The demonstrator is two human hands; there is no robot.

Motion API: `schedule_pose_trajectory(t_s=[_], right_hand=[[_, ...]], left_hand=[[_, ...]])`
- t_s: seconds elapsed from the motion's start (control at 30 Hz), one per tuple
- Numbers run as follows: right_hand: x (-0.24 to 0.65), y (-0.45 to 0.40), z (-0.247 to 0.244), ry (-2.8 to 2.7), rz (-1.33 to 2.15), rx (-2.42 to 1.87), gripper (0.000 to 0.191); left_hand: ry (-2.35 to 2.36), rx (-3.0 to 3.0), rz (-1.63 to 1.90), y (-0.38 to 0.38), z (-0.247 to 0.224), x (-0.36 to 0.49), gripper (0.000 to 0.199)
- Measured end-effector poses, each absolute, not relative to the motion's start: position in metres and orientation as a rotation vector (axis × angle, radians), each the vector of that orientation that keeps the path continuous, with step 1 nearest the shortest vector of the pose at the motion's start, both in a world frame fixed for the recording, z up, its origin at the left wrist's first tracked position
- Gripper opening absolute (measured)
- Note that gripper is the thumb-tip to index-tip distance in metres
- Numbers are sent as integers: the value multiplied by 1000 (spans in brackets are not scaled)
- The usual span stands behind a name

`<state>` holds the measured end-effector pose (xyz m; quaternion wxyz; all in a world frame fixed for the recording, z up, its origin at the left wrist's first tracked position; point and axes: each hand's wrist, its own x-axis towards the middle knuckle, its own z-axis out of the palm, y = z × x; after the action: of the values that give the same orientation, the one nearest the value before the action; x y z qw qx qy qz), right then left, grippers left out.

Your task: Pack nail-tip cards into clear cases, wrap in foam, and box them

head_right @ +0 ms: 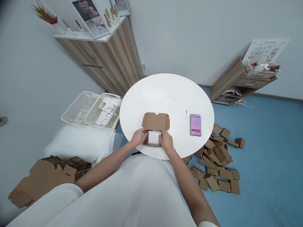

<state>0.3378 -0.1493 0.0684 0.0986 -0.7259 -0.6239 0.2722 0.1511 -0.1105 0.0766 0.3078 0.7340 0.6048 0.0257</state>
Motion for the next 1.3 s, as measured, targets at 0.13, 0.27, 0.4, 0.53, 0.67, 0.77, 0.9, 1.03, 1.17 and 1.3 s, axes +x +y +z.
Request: schedule_pose_trajectory(t_s=[0.13, 0.27, 0.4, 0.53, 0.67, 0.77, 0.9, 1.03, 1.17, 1.3], right_hand=[[369, -139, 67, -1386, 804, -2114, 41], [385, -126, 62, -891, 1268, -1958, 59], [381, -115, 64, -709, 1632, -1688, 60], [376, -104, 72, -660, 1603, -1571, 57], [382, -97, 82, -752, 1551, -1524, 59], [387, -100, 86, -848, 1530, -1515, 61], [391, -112, 83, -890, 1489, -1569, 66], [393, -123, 76, -849, 1539, -1548, 70], [397, -132, 77, -851, 1618, -1552, 67], [397, -140, 81, -933, 1593, -1697, 48]], left_hand=[[1760, 1471, 441, -95, 74, 133, 43], [1544, 913, 479, -81, 68, 130, 57], [1386, 705, 557, -75, 66, 138, 68], [1331, 692, 611, -67, 68, 146, 73], [1281, 798, 610, -57, 73, 148, 74], [1256, 914, 576, -55, 76, 144, 74], [1312, 1002, 500, -60, 77, 137, 78], [1295, 1055, 396, -66, 79, 132, 84], [1274, 1075, 315, -70, 83, 126, 81], [1295, 1103, 247, -74, 83, 121, 61]])
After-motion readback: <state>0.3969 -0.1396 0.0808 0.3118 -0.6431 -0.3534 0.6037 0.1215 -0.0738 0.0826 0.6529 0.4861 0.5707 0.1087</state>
